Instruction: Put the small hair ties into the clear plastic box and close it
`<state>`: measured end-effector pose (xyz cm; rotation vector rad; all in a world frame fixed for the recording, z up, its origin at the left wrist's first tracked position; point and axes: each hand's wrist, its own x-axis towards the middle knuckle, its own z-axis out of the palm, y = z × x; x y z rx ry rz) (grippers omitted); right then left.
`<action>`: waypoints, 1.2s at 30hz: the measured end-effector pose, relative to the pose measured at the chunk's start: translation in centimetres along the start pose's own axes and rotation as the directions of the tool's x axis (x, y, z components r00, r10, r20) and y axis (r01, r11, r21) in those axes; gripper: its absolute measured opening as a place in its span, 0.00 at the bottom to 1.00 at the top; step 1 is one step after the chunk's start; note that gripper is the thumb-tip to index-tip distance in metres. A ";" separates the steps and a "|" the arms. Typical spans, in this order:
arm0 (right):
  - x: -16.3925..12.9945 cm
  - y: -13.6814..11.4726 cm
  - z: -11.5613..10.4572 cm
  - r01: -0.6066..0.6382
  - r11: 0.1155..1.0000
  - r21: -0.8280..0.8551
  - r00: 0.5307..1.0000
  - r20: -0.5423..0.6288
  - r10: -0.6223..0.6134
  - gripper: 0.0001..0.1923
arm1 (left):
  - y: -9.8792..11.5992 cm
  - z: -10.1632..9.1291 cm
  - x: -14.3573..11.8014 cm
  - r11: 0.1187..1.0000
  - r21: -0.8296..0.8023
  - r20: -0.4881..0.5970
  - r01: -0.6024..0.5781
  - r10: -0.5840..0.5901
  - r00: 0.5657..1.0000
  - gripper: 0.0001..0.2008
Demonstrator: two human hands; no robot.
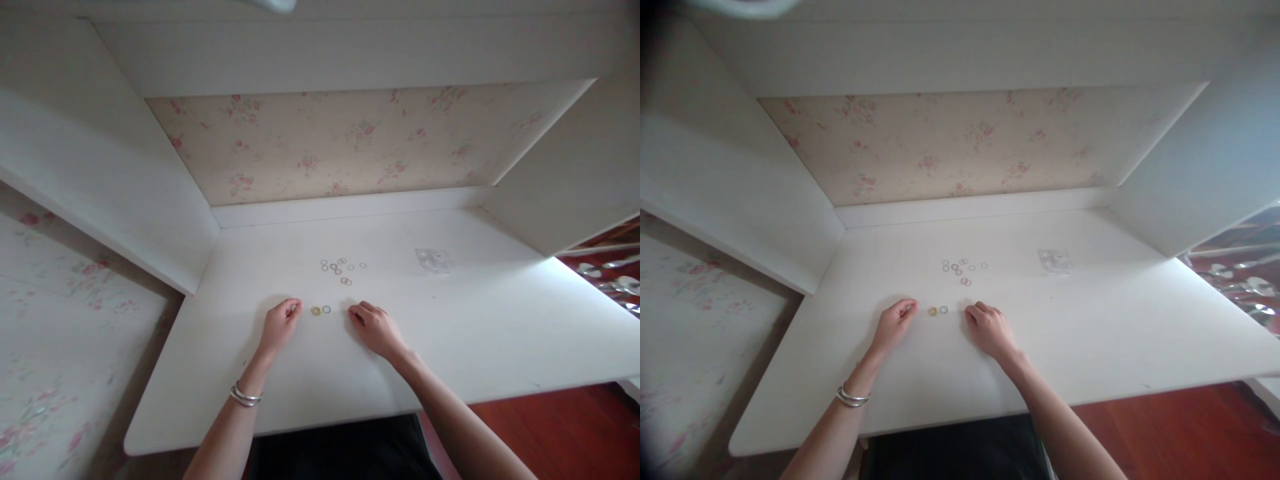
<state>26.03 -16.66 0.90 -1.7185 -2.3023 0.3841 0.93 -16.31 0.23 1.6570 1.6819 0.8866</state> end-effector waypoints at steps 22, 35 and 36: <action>4.9 0.4 0.2 -0.028 0.999 0.021 0.979 -0.201 0.031 0.17 | -0.1 -0.3 -0.1 0.997 -0.071 -0.009 0.002 -0.002 1.000 0.19; 1.1 -2.3 1.2 0.093 0.989 0.112 0.992 -0.094 -0.083 0.15 | -0.1 -0.1 -0.2 0.998 -0.067 -0.022 0.003 -0.004 1.000 0.18; 1.2 -2.2 1.2 0.090 0.990 0.109 0.993 -0.090 -0.080 0.15 | -0.1 -0.1 -0.2 0.998 -0.070 -0.025 0.003 -0.004 1.000 0.18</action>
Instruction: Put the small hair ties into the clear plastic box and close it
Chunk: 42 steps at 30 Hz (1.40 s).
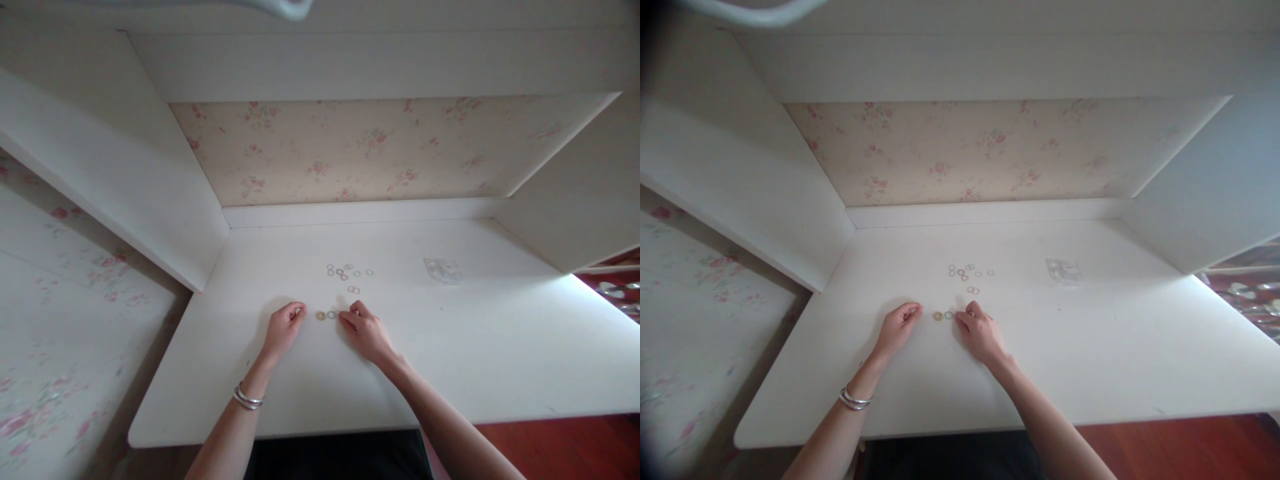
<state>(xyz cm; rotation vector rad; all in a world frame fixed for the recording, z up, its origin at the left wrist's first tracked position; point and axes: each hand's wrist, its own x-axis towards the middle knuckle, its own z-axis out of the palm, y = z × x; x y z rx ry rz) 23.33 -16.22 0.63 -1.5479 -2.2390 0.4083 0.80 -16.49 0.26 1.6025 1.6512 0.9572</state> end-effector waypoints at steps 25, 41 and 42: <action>1.8 4.4 -1.0 -0.110 0.993 -0.040 0.993 -0.049 0.108 0.16 | 0.1 0.2 -0.1 1.000 0.004 0.005 -0.012 0.012 1.000 0.17; 0.6 0.8 0.4 0.083 0.984 0.155 0.996 -0.037 -0.078 0.13 | -0.3 0.3 0.0 1.000 0.022 -0.003 -0.009 0.009 1.000 0.17; 0.6 0.8 0.4 0.090 0.984 0.156 0.996 -0.039 -0.085 0.13 | -0.2 0.3 -0.1 1.000 0.023 0.000 -0.011 0.011 1.000 0.17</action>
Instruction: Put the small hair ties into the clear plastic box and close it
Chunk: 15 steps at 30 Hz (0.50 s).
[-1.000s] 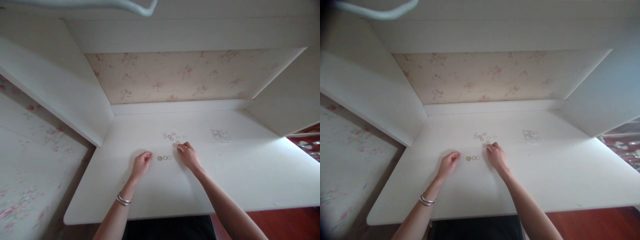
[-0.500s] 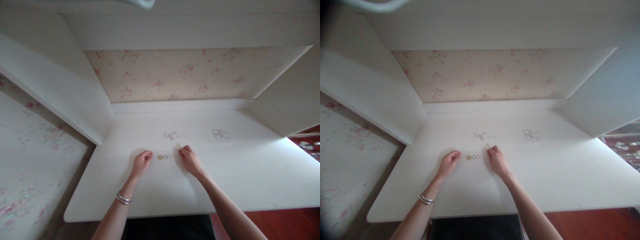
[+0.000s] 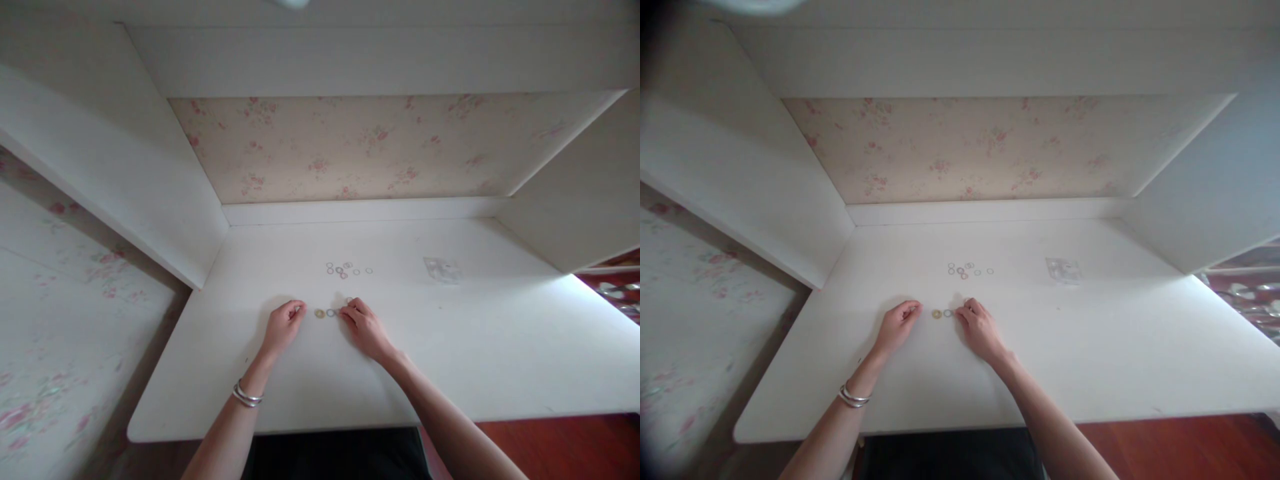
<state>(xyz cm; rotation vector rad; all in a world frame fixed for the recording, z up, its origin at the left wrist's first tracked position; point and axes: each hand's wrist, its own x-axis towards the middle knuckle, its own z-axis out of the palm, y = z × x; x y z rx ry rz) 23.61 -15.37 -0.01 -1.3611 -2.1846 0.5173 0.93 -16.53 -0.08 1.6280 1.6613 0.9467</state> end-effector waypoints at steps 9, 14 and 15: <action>0.0 0.5 0.5 0.032 0.999 0.000 0.999 0.006 -0.032 0.12 | 0.0 -0.1 0.0 1.000 0.007 0.005 -0.007 0.007 1.000 0.17; 0.0 0.4 0.3 0.021 0.996 0.091 0.999 -0.037 -0.018 0.13 | 0.1 0.0 0.0 1.000 0.009 0.003 0.004 -0.004 1.000 0.18; 0.0 0.4 0.2 0.016 0.992 0.125 0.998 -0.055 -0.009 0.13 | 0.1 0.0 0.0 1.000 0.008 0.001 0.005 -0.005 1.000 0.18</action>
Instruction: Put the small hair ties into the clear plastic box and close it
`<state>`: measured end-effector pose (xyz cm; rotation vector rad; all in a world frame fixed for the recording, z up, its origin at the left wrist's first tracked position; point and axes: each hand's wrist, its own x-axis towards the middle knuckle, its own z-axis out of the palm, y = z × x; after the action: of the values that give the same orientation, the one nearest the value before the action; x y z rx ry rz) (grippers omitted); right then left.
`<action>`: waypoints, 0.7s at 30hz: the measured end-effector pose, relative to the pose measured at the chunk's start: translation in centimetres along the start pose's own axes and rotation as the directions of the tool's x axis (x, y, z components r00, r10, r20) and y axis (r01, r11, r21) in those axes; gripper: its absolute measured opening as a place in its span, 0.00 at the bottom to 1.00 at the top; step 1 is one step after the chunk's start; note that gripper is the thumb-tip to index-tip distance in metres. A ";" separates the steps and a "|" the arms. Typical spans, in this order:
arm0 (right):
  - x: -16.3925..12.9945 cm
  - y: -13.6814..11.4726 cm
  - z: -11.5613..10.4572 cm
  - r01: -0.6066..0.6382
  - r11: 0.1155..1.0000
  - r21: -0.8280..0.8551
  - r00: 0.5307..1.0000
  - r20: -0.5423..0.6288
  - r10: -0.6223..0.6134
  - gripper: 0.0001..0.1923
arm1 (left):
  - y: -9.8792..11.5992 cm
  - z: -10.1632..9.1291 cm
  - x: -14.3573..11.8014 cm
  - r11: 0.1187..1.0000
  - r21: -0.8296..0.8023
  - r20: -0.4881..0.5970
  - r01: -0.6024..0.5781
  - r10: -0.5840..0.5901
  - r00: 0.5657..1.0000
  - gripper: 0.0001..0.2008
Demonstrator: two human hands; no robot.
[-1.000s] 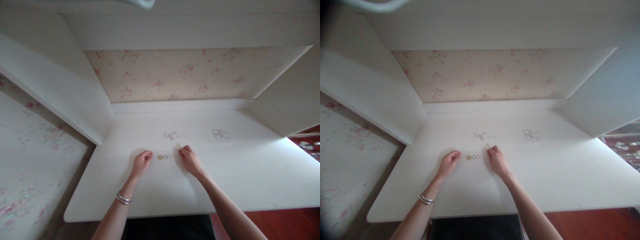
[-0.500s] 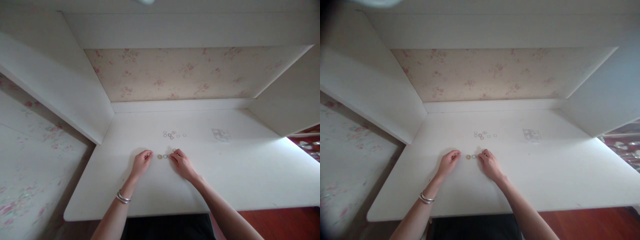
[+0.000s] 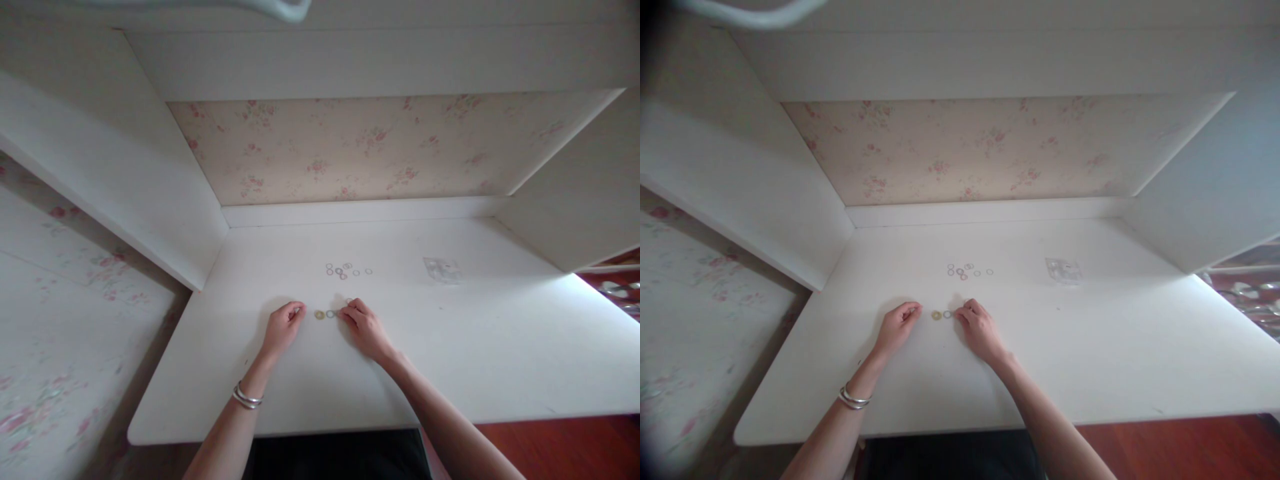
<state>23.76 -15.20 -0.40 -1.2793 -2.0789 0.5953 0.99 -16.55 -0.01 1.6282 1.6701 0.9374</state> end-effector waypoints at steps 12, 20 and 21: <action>-2.7 2.4 -3.0 -0.280 0.937 0.207 0.915 -0.238 0.326 0.16 | 1.0 1.2 0.6 0.997 0.075 -0.018 0.003 -0.002 1.000 0.15; -3.0 2.7 -3.0 -0.332 0.900 0.282 0.873 -0.269 0.406 0.19 | 6.5 4.9 0.6 0.917 0.288 0.105 -0.277 0.257 0.961 0.09; -3.0 2.7 -3.0 -0.332 0.899 0.287 0.873 -0.268 0.408 0.19 | 7.1 5.4 0.7 0.901 0.318 0.115 -0.295 0.272 0.955 0.08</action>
<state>28.55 -16.55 -0.85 -1.5340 -1.4568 0.7179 9.40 -15.60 2.90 2.1517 1.6369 0.7493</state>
